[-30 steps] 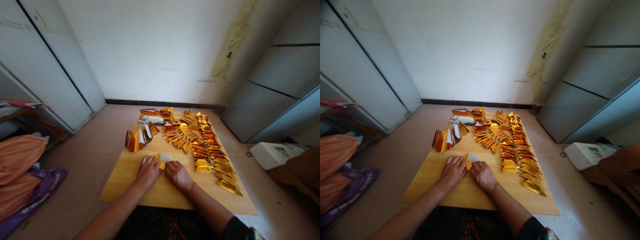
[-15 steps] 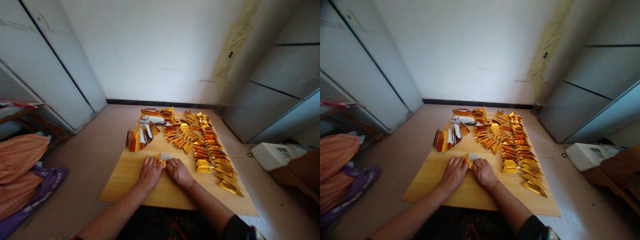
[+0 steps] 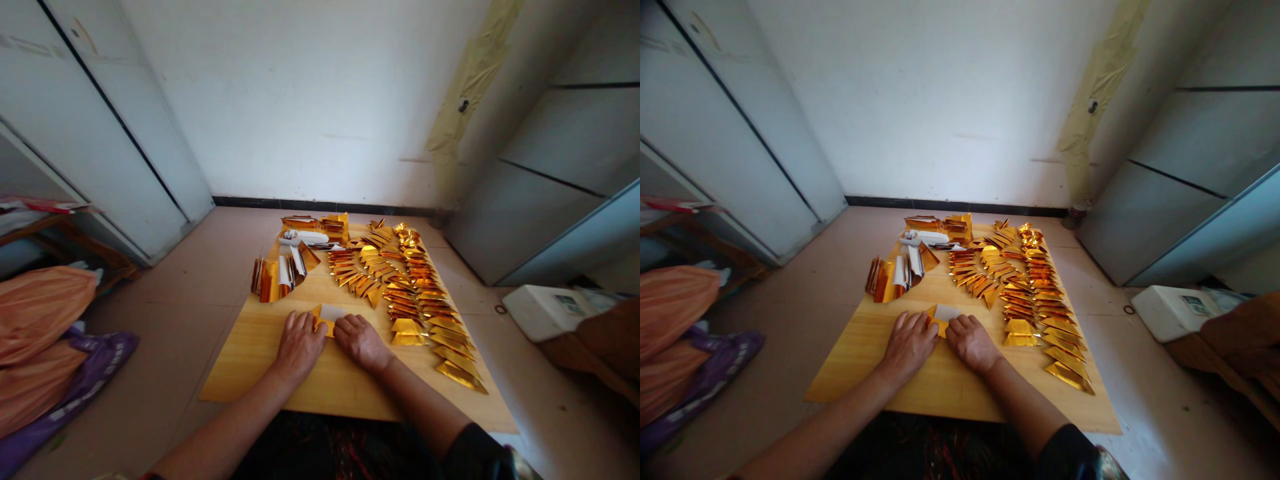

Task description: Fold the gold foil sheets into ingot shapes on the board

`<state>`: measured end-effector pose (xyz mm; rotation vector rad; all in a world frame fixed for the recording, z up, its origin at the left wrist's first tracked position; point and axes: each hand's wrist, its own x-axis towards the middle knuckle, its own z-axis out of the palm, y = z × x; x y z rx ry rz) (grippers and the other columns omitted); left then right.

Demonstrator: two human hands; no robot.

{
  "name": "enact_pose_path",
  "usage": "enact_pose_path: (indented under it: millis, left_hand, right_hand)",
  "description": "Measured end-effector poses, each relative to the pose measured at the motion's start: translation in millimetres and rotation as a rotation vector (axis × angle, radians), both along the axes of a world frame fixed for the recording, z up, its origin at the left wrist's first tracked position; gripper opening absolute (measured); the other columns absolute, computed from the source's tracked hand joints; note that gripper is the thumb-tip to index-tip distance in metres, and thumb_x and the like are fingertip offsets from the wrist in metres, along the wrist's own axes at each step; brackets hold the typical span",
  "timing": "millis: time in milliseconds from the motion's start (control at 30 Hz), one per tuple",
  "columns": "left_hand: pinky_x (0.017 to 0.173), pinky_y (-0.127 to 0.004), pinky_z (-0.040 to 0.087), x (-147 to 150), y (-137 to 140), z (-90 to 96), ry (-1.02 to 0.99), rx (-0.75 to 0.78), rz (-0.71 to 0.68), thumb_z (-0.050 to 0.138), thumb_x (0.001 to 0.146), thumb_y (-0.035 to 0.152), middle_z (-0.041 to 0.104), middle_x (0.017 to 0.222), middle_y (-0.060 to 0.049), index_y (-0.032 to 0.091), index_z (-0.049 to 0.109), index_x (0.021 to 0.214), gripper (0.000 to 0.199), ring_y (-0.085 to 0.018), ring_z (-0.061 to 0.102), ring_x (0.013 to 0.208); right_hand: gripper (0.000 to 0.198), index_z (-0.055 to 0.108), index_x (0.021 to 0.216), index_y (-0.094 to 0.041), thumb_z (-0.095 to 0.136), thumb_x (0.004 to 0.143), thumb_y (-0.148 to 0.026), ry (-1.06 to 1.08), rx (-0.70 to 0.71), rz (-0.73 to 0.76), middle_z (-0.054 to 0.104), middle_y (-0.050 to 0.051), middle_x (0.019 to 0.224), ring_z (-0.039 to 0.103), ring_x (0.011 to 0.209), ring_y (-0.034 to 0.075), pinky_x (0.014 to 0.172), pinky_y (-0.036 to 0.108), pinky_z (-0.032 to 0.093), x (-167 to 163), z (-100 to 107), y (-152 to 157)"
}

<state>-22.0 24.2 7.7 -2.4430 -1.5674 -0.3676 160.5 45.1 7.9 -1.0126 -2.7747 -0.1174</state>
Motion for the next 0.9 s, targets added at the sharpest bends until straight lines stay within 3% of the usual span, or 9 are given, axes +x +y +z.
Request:
enact_pose_path:
  millis: [200,333,500,667,900]
  left_hand:
    - [0.095,-0.049,0.036,-0.2,0.0,-1.3,0.026,0.011,0.006,0.055,0.084,0.02,0.065,0.094,-0.009,0.021,0.06,0.083,0.005,-0.025,0.056,0.096]
    - [0.096,-0.048,0.035,-1.4,1.0,-3.0,0.015,0.016,0.001,0.054,0.084,0.018,0.065,0.096,-0.009,0.021,0.059,0.084,0.006,-0.025,0.055,0.098]
    - [0.095,-0.046,0.036,-1.2,2.5,1.5,-0.011,0.001,-0.002,0.054,0.084,0.021,0.065,0.089,-0.008,0.019,0.059,0.084,0.005,-0.023,0.057,0.092]
    - [0.096,-0.047,0.035,-0.4,0.1,4.1,-0.013,0.008,0.012,0.055,0.083,0.022,0.066,0.094,-0.008,0.02,0.06,0.086,0.006,-0.023,0.058,0.094]
    - [0.095,-0.047,0.036,0.5,-0.1,-1.7,0.007,0.017,0.043,0.05,0.086,0.015,0.066,0.099,-0.01,0.021,0.062,0.089,0.014,-0.023,0.058,0.096]
  right_hand:
    - [0.016,0.06,0.082,-0.019,0.049,0.093,-0.023,0.061,-0.072,-0.064,0.06,0.003,0.086,0.048,0.081,0.016,0.072,0.028,0.034,0.2,2.8,8.7]
    - [0.014,0.061,0.084,-0.02,0.055,0.09,-0.032,0.056,-0.098,-0.002,0.06,0.002,0.088,0.049,0.084,0.016,0.071,0.028,0.033,3.6,8.2,10.8]
    - [0.019,0.059,0.08,-0.018,0.047,0.094,-0.02,-0.031,-0.018,0.023,0.06,0.003,0.084,0.047,0.079,0.017,0.069,0.031,0.031,-0.7,6.5,5.9]
    - [0.02,0.058,0.076,-0.018,0.046,0.093,-0.018,-0.001,0.043,-0.005,0.06,0.002,0.078,0.047,0.074,0.017,0.072,0.033,0.03,-6.1,2.8,7.9]
    - [0.015,0.06,0.079,-0.019,0.052,0.09,-0.024,0.161,-0.139,-0.083,0.063,0.002,0.082,0.05,0.08,0.015,0.074,0.029,0.029,-0.8,10.9,9.6]
